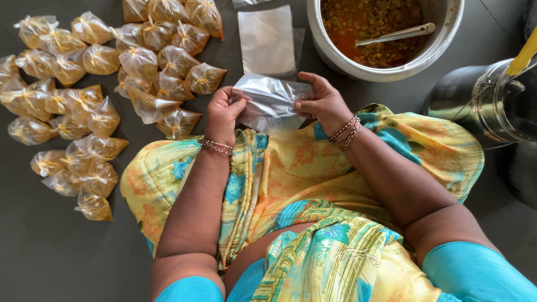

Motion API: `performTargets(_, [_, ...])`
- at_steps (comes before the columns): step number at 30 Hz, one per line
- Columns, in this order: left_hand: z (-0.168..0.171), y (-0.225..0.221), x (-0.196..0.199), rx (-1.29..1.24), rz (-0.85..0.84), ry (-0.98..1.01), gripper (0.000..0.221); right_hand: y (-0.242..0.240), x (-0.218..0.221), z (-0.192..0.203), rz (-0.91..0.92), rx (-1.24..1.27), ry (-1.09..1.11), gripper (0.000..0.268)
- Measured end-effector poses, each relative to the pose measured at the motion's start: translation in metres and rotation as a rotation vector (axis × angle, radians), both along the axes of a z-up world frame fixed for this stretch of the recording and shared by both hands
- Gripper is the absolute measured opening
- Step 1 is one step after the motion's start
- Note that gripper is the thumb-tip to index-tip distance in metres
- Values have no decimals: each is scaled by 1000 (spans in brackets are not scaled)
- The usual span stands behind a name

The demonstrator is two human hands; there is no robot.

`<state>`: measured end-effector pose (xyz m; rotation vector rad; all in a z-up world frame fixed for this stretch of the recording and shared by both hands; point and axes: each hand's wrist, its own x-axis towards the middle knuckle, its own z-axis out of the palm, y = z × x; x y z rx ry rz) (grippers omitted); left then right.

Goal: The person scoops a reddish-brown food mixture from a large metal pot into small clear plastic bags using a ladle. They then tie the top of each bag and place it on the floor with other completed bags.

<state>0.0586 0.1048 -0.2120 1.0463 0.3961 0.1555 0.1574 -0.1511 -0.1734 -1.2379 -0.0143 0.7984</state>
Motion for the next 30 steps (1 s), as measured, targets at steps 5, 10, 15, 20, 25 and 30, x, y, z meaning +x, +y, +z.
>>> performTargets(5, [-11, -5, 8, 59, 73, 96, 22, 3, -7, -4, -78, -17, -149, 86])
performTargets(10, [-7, -5, 9, 56, 94, 37, 28, 3, -6, -2, -153, 4, -72, 91])
performTargets(15, [23, -10, 9, 511, 262, 1, 39, 3, -10, 1, -191, -129, -277, 74])
performTargets(20, [63, -47, -7, 1344, 90, -473, 23, 9, -16, -3, -264, -227, -196, 52])
performTargets(25, [74, -91, -16, 1325, 27, -326, 36, 8, -21, -7, -178, -135, -481, 47])
performTargets(30, [55, -64, 0, 1155, 68, -133, 8, 5, -19, -1, -64, -304, -289, 45])
